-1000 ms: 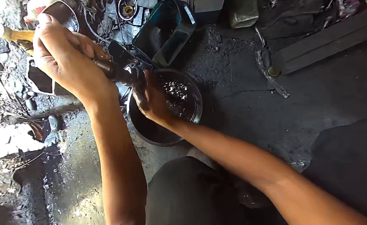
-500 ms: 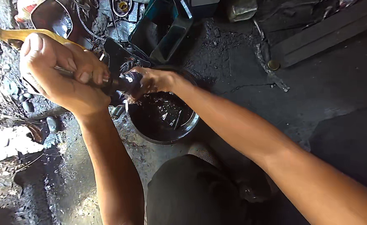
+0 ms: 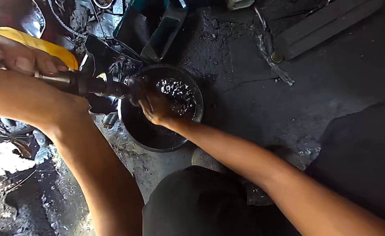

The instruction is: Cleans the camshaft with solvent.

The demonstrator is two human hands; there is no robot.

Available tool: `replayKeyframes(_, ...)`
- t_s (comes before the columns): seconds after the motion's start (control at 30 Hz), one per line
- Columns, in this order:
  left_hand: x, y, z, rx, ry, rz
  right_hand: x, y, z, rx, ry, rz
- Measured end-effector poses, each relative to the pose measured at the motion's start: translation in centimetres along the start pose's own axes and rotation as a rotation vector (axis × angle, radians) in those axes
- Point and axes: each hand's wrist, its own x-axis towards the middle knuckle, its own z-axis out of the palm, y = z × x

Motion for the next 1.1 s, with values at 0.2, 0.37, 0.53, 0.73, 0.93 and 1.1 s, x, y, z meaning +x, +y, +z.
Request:
replayKeyframes(0.2, -0.2, -0.1, -2.2, 0.005, 0.038, 0.020, 2.0, 2.9, -2.9, 0.077, 0.217, 0.101)
replayKeyframes(0.37, -0.1, -0.5, -3.8, 0.060, 0.043, -0.047, -2.0, 4.4, -1.3, 0.165, 0.019, 0.087)
replayKeyframes(0.53, -0.3, -0.4, -4.7, 0.057, -0.084, -0.083, -1.8, 4.6, 2.5, 0.065, 0.154, 0.036)
replayKeyframes(0.73, -0.6, -1.4, -8.1, -0.043, -0.373, 0.041, 4.0, 6.5, -0.6, 0.429, -0.486, 0.337)
replayKeyframes(0.93, -1.3, -0.8, -7.7, -0.236, -0.560, 0.114, 8.2, 3.5, -2.4, 0.415, -1.013, 0.638)
replayKeyframes(1.1, -2.3, 0.0, -5.5, -0.179, -0.508, 0.131, 7.3, 5.0, -2.2, 0.391, -0.871, 0.417)
